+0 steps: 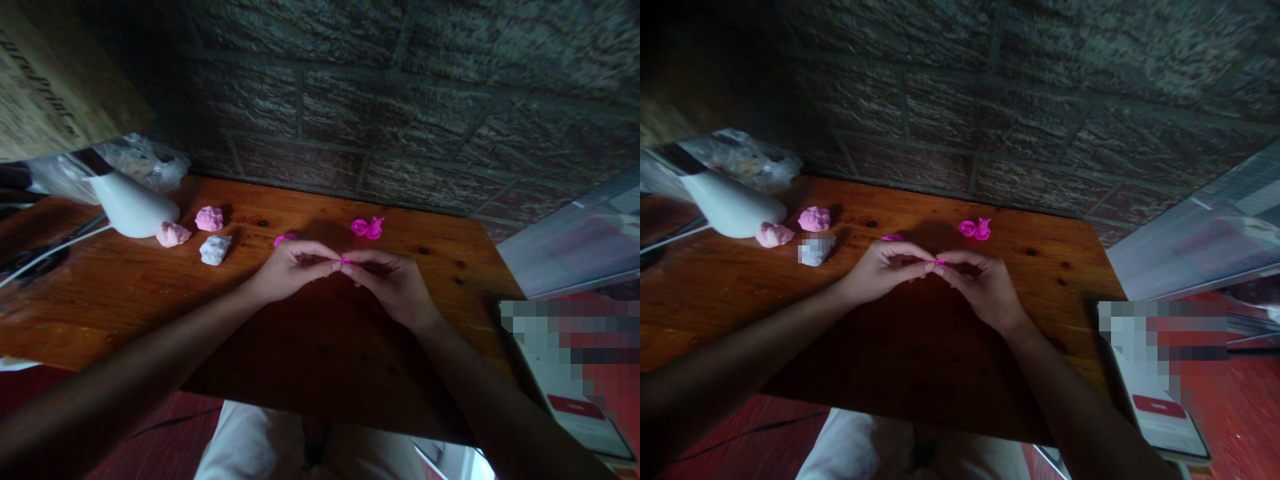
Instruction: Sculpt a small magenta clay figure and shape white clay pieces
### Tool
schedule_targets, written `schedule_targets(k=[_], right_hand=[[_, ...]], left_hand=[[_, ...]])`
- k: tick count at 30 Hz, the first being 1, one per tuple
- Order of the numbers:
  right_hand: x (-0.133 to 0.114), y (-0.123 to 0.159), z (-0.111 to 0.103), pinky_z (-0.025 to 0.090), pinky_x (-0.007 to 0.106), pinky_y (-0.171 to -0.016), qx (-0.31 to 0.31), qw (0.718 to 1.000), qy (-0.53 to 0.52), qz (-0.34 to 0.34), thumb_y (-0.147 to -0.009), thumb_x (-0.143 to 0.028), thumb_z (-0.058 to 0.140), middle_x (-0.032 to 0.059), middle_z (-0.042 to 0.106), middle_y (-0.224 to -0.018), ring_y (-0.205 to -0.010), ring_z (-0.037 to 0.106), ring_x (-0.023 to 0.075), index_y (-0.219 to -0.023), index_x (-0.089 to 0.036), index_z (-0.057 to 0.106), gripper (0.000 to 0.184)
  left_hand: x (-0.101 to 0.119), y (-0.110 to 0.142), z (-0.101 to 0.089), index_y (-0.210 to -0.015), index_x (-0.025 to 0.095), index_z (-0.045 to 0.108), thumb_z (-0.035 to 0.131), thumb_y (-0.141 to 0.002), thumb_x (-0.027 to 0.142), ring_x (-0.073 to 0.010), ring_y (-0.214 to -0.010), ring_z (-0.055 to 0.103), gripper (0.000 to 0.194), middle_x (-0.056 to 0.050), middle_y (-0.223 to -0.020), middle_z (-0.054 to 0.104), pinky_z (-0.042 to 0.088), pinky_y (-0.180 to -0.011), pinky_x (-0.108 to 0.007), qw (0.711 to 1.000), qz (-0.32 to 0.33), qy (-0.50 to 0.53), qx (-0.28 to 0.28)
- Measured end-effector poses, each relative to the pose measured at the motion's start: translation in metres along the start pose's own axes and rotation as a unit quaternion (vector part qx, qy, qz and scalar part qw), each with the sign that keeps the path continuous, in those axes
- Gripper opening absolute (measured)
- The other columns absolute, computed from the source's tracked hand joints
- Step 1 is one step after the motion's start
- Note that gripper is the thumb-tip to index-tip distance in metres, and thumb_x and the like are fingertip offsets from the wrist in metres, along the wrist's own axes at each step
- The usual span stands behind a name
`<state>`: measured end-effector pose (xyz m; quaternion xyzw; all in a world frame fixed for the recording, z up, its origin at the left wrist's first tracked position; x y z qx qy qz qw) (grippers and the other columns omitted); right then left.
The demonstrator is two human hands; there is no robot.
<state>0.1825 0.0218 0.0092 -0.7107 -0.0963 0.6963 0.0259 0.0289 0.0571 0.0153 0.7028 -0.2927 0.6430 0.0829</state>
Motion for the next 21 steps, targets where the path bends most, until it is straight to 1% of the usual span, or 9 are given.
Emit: schedule_targets(k=[5,10,15,18,21], right_hand=[[0.0020,-0.0001,-0.0010,0.058,0.030,-0.070,0.006,1.000,0.005,0.019,-0.074,-0.035,0.084,0.0006,0.080,-0.089,-0.074,0.070,0.0152,-0.090,-0.026,0.080,0.019],[0.0033,-0.0001,-0.0007,0.056,0.027,-0.062,0.014,0.999,0.000,0.039,-0.073,-0.036,0.084,0.0006,0.079,-0.087,-0.070,0.068,0.0139,-0.090,-0.026,0.080,0.020],[0.0032,-0.0001,-0.0011,0.055,0.026,-0.061,0.014,0.999,-0.028,0.038,-0.070,-0.033,0.086,0.0002,0.079,-0.088,-0.071,0.068,0.0134,-0.095,-0.026,0.080,0.026],[0.0027,-0.0003,-0.0021,0.055,0.027,-0.062,0.011,0.999,-0.021,0.039,-0.072,-0.034,0.085,0.0005,0.079,-0.090,-0.071,0.067,0.0133,-0.093,-0.027,0.080,0.023],[0.0012,-0.0004,-0.0022,0.055,0.027,-0.061,0.009,0.999,-0.004,0.036,-0.074,-0.036,0.083,0.0008,0.079,-0.086,-0.071,0.066,0.0138,-0.090,-0.026,0.081,0.019]], left_hand=[[0.0020,0.0001,0.0008,-0.089,0.016,0.078,0.077,-0.082,0.028,-0.0155,-0.081,0.073,0.014,-0.007,-0.091,0.080,0.059,-0.077,-0.026,0.999,0.038,-0.009,0.008],[0.0027,0.0000,0.0022,-0.091,0.016,0.078,0.077,-0.083,0.029,-0.0179,-0.090,0.074,0.016,-0.009,-0.097,0.080,0.059,-0.083,-0.029,0.998,0.068,-0.007,-0.004],[0.0022,0.0002,-0.0003,-0.092,0.015,0.077,0.077,-0.083,0.027,-0.0167,-0.088,0.074,0.015,-0.008,-0.096,0.080,0.059,-0.083,-0.028,0.999,0.049,-0.013,0.006],[0.0028,0.0004,-0.0004,-0.092,0.014,0.077,0.077,-0.083,0.026,-0.0163,-0.088,0.074,0.015,-0.007,-0.096,0.080,0.059,-0.084,-0.028,0.999,0.030,-0.014,0.008],[0.0032,0.0003,0.0001,-0.093,0.015,0.077,0.078,-0.082,0.028,-0.0167,-0.087,0.075,0.017,-0.007,-0.096,0.080,0.059,-0.083,-0.029,1.000,0.020,-0.007,0.005]])
Point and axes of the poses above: each hand's wrist, its own y-axis away from the middle knuckle, its own z-axis out of the palm, x = y × z, the point moved 7 cm from there along -y, towards the middle knuckle
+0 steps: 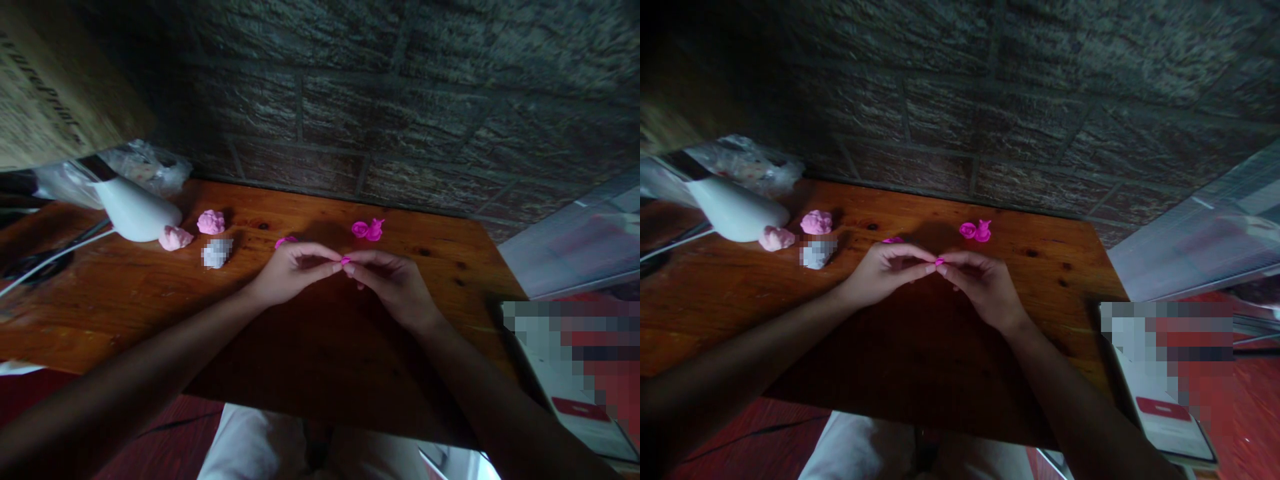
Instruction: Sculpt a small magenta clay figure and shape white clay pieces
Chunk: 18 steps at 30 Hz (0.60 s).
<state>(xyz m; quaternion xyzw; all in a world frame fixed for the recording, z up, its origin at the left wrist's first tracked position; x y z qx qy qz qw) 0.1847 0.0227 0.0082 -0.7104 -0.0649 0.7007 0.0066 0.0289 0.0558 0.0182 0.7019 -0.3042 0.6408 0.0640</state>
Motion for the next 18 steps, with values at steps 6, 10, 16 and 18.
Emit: schedule_targets(k=[6,10,16,18], right_hand=[[0.001,0.001,0.002,0.053,0.026,-0.060,-0.010,1.000,0.009,0.001,-0.076,-0.038,0.082,0.0001,0.076,-0.083,-0.071,0.066,0.0136,-0.090,-0.025,0.079,0.020],[0.001,0.001,0.002,0.052,0.025,-0.058,-0.017,1.000,-0.006,0.003,-0.076,-0.038,0.082,-0.0004,0.076,-0.081,-0.069,0.065,0.0131,-0.091,-0.025,0.079,0.020],[0.001,0.001,0.002,0.052,0.024,-0.057,-0.021,1.000,-0.004,0.006,-0.079,-0.040,0.080,0.0004,0.077,-0.084,-0.067,0.066,0.0125,-0.095,-0.026,0.079,0.022],[0.001,0.001,0.002,0.051,0.024,-0.055,-0.013,1.000,-0.003,0.005,-0.079,-0.040,0.080,0.0000,0.076,-0.082,-0.065,0.064,0.0119,-0.097,-0.026,0.079,0.023]], left_hand=[[-0.002,-0.001,0.001,-0.092,0.015,0.078,0.081,-0.079,0.027,-0.0158,-0.084,0.073,0.018,-0.007,-0.094,0.080,0.058,-0.079,-0.027,1.000,-0.016,0.026,-0.004],[-0.006,-0.001,0.001,-0.091,0.016,0.078,0.080,-0.078,0.027,-0.0108,-0.068,0.066,0.017,-0.004,-0.084,0.078,0.052,-0.063,-0.022,0.997,-0.046,0.061,-0.001],[-0.015,0.000,0.005,-0.088,0.015,0.077,0.080,-0.078,0.032,-0.0086,-0.060,0.058,0.020,-0.002,-0.075,0.073,0.046,-0.057,-0.021,0.987,-0.111,0.113,-0.020],[-0.016,0.001,0.006,-0.088,0.015,0.077,0.080,-0.078,0.033,-0.0091,-0.061,0.058,0.021,-0.003,-0.075,0.073,0.046,-0.057,-0.021,0.985,-0.121,0.120,-0.031]])
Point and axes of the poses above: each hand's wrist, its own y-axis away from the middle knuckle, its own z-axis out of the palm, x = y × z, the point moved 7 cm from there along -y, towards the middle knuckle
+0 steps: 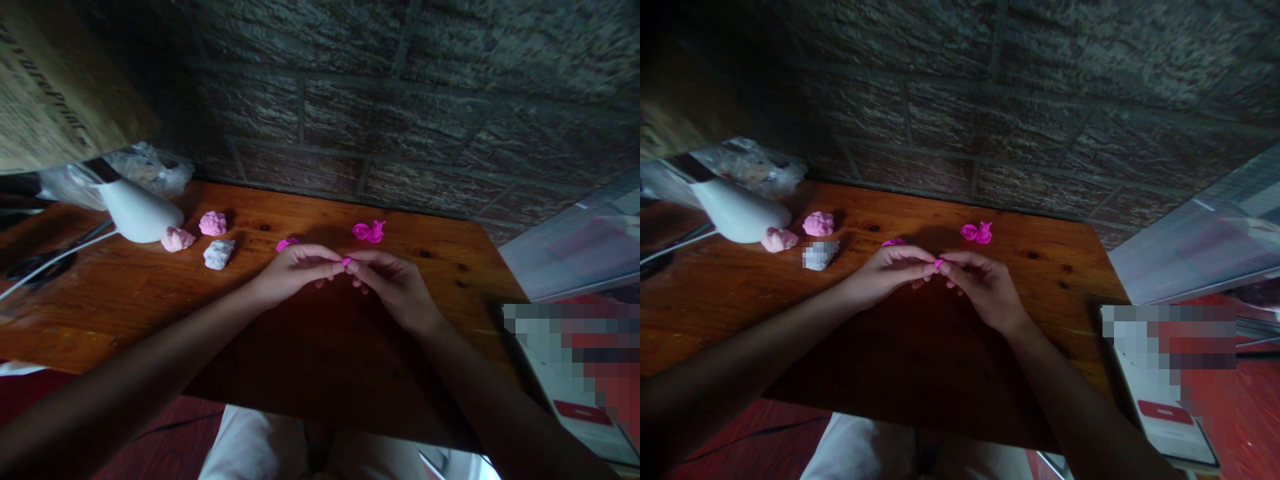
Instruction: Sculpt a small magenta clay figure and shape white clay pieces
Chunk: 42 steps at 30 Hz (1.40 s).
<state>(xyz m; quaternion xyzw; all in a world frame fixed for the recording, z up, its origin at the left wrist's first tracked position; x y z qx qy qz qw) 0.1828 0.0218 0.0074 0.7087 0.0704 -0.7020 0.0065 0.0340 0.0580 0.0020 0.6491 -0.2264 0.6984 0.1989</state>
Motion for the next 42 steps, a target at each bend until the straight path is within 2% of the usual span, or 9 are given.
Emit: schedule_targets(k=[8,13,18,23,30,36,42], right_hand=[[-0.004,0.000,0.005,0.051,0.023,-0.054,-0.008,1.000,-0.011,-0.016,-0.080,-0.040,0.080,-0.0013,0.073,-0.077,-0.059,0.060,0.0092,-0.096,-0.024,0.077,0.023],[-0.007,0.000,0.009,0.051,0.021,-0.053,-0.027,0.999,-0.027,-0.039,-0.082,-0.035,0.078,-0.0017,0.072,-0.078,-0.058,0.060,0.0079,-0.095,-0.023,0.076,0.018],[-0.006,0.001,0.009,0.049,0.021,-0.052,-0.033,0.998,-0.035,-0.034,-0.082,-0.033,0.078,-0.0019,0.072,-0.078,-0.058,0.060,0.0078,-0.099,-0.024,0.077,0.019],[-0.005,0.002,0.005,0.050,0.021,-0.053,-0.013,0.999,-0.033,-0.025,-0.079,-0.031,0.081,-0.0019,0.074,-0.078,-0.059,0.060,0.0081,-0.097,-0.024,0.078,0.020],[-0.010,0.003,0.004,0.052,0.024,-0.056,-0.001,0.999,0.002,-0.045,-0.078,-0.034,0.082,-0.0005,0.076,-0.081,-0.060,0.061,0.0095,-0.091,-0.024,0.078,0.017],[-0.010,0.003,0.004,0.053,0.024,-0.056,-0.005,0.999,0.010,-0.046,-0.078,-0.036,0.081,-0.0005,0.075,-0.077,-0.058,0.060,0.0091,-0.090,-0.023,0.078,0.018],[-0.013,0.003,0.006,0.054,0.024,-0.058,-0.007,0.998,0.015,-0.064,-0.080,-0.033,0.080,-0.0007,0.075,-0.080,-0.060,0.061,0.0089,-0.092,-0.023,0.077,0.016]], left_hand=[[-0.006,0.000,0.002,-0.090,0.016,0.079,0.084,-0.075,0.033,-0.0087,-0.063,0.058,0.024,-0.002,-0.075,0.072,0.044,-0.057,-0.020,0.997,-0.022,0.070,-0.017],[-0.010,0.001,0.002,-0.089,0.015,0.078,0.086,-0.072,0.034,-0.0082,-0.064,0.058,0.027,-0.002,-0.077,0.072,0.043,-0.059,-0.020,0.993,-0.051,0.108,-0.009],[-0.011,0.002,0.002,-0.087,0.016,0.077,0.088,-0.070,0.033,-0.0080,-0.064,0.059,0.027,-0.002,-0.077,0.072,0.043,-0.059,-0.020,0.990,-0.063,0.125,0.002],[-0.008,0.000,-0.001,-0.086,0.016,0.077,0.086,-0.071,0.032,-0.0079,-0.059,0.058,0.024,0.000,-0.071,0.071,0.043,-0.055,-0.020,0.995,-0.020,0.094,0.009],[0.004,0.001,-0.005,-0.084,0.016,0.079,0.086,-0.071,0.030,-0.0078,-0.057,0.057,0.021,-0.001,-0.073,0.074,0.044,-0.054,-0.021,0.998,0.041,0.017,0.043],[0.015,0.003,-0.004,-0.083,0.017,0.079,0.084,-0.074,0.024,-0.0130,-0.077,0.070,0.013,-0.004,-0.085,0.079,0.055,-0.076,-0.025,0.993,0.105,-0.033,0.044],[0.019,0.004,-0.004,-0.086,0.016,0.079,0.081,-0.077,0.022,-0.0150,-0.081,0.074,0.010,-0.005,-0.090,0.081,0.059,-0.079,-0.026,0.985,0.145,-0.078,0.043]])
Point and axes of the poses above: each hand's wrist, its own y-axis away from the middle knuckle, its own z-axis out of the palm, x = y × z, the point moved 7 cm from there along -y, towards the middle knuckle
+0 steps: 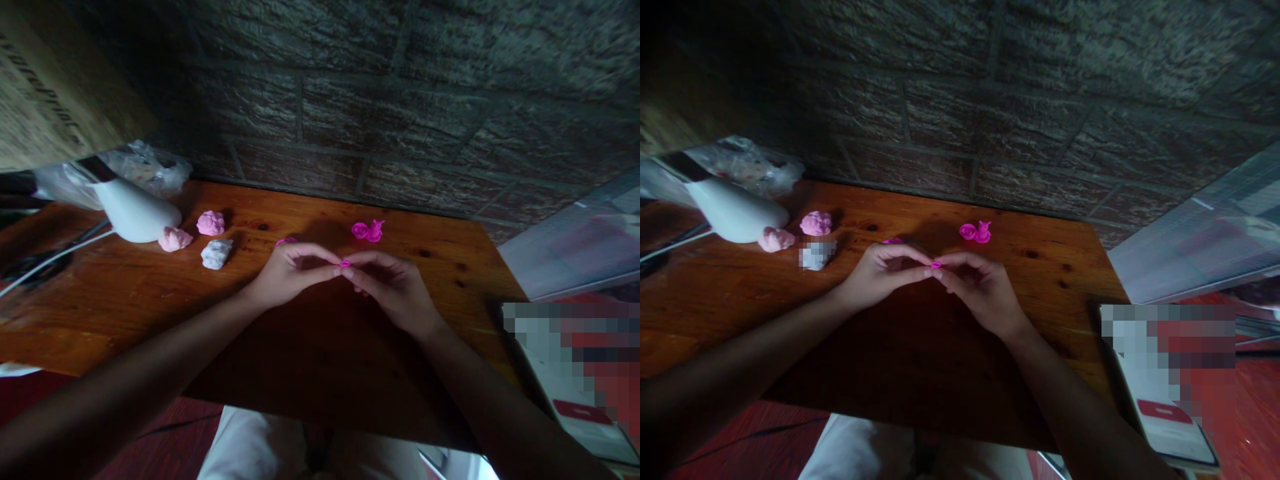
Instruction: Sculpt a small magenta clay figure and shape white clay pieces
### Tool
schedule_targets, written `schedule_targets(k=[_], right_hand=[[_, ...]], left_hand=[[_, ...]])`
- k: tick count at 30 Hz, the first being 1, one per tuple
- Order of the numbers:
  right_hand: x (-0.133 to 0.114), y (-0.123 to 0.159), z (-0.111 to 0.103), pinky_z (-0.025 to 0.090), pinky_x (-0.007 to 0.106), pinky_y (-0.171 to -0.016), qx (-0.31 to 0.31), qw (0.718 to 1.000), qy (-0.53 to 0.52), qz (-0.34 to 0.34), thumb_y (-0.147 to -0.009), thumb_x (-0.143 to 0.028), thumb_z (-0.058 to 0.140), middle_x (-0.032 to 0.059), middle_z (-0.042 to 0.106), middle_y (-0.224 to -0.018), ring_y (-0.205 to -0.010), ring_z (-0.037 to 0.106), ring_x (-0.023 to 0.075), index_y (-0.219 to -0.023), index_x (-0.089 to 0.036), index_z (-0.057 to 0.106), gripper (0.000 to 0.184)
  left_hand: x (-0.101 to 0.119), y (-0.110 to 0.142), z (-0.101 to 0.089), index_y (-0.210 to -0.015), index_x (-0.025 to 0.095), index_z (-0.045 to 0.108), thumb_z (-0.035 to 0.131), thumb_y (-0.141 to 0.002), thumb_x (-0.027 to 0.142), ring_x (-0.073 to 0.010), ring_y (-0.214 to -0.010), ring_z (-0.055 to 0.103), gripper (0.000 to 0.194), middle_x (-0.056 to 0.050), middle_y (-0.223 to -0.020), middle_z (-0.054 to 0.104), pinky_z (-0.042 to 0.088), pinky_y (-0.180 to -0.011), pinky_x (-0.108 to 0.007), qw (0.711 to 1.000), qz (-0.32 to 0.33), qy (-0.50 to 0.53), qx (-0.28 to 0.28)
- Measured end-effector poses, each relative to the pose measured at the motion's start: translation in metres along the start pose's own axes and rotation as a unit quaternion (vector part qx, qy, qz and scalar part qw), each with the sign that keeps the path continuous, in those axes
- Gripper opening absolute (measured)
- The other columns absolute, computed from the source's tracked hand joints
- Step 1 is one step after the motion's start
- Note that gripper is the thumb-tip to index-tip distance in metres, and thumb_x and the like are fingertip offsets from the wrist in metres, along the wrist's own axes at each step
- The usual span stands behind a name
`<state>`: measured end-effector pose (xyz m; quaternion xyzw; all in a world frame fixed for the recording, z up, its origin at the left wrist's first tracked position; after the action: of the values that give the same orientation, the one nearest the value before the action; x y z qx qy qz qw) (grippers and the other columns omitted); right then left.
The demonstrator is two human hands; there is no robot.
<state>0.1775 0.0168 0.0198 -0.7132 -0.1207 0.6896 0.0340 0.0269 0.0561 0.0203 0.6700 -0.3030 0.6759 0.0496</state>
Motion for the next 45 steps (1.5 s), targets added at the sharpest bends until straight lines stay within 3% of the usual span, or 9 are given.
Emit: schedule_targets(k=[7,17,22,27,45], right_hand=[[-0.001,0.000,0.001,0.055,0.025,-0.061,-0.009,1.000,0.010,-0.011,-0.081,-0.033,0.079,-0.0003,0.076,-0.082,-0.063,0.063,0.0100,-0.092,-0.023,0.076,0.015],[-0.002,-0.001,0.002,0.053,0.024,-0.057,-0.028,1.000,0.011,-0.009,-0.082,-0.034,0.079,0.0007,0.075,-0.083,-0.060,0.060,0.0090,-0.090,-0.022,0.075,0.015],[0.000,-0.002,-0.003,0.053,0.024,-0.057,-0.016,1.000,-0.005,0.011,-0.079,-0.035,0.081,0.0013,0.075,-0.088,-0.065,0.063,0.0105,-0.103,-0.023,0.074,0.028],[0.003,-0.003,-0.013,0.051,0.022,-0.054,0.008,0.999,-0.009,0.034,-0.081,-0.036,0.079,-0.0005,0.074,-0.081,-0.059,0.060,0.0084,-0.103,-0.024,0.077,0.024],[0.002,0.000,-0.004,0.051,0.023,-0.054,-0.009,0.999,0.010,0.046,-0.082,-0.042,0.078,0.0004,0.074,-0.077,-0.059,0.060,0.0099,-0.091,-0.023,0.079,0.021]], left_hand=[[0.002,0.001,0.001,-0.087,0.016,0.078,0.080,-0.077,0.018,-0.0143,-0.081,0.075,0.010,-0.005,-0.090,0.081,0.059,-0.079,-0.025,1.000,0.021,-0.012,0.000],[0.003,0.000,0.002,-0.082,0.018,0.080,0.084,-0.074,0.028,-0.0171,-0.082,0.073,0.014,-0.007,-0.090,0.080,0.058,-0.079,-0.029,1.000,0.007,-0.009,-0.005],[-0.012,0.001,0.002,-0.086,0.016,0.080,0.083,-0.076,0.036,-0.0126,-0.069,0.066,0.023,-0.006,-0.083,0.078,0.051,-0.065,-0.024,0.993,-0.102,0.055,-0.009],[-0.027,0.005,0.010,-0.086,0.017,0.079,0.083,-0.076,0.038,-0.0088,-0.066,0.059,0.024,-0.005,-0.085,0.075,0.043,-0.059,-0.021,0.957,-0.217,0.190,-0.029],[-0.024,0.005,0.013,-0.086,0.015,0.078,0.084,-0.073,0.038,-0.0092,-0.064,0.058,0.027,-0.005,-0.082,0.075,0.045,-0.058,-0.021,0.968,-0.195,0.149,-0.053]])
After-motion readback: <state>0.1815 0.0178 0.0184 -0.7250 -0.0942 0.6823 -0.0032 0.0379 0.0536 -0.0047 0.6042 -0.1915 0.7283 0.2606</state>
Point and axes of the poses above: each hand's wrist, its own y-axis away from the middle knuckle, its own z-axis out of the palm, x = y × z, the point moved 7 cm from there along -y, towards the middle knuckle
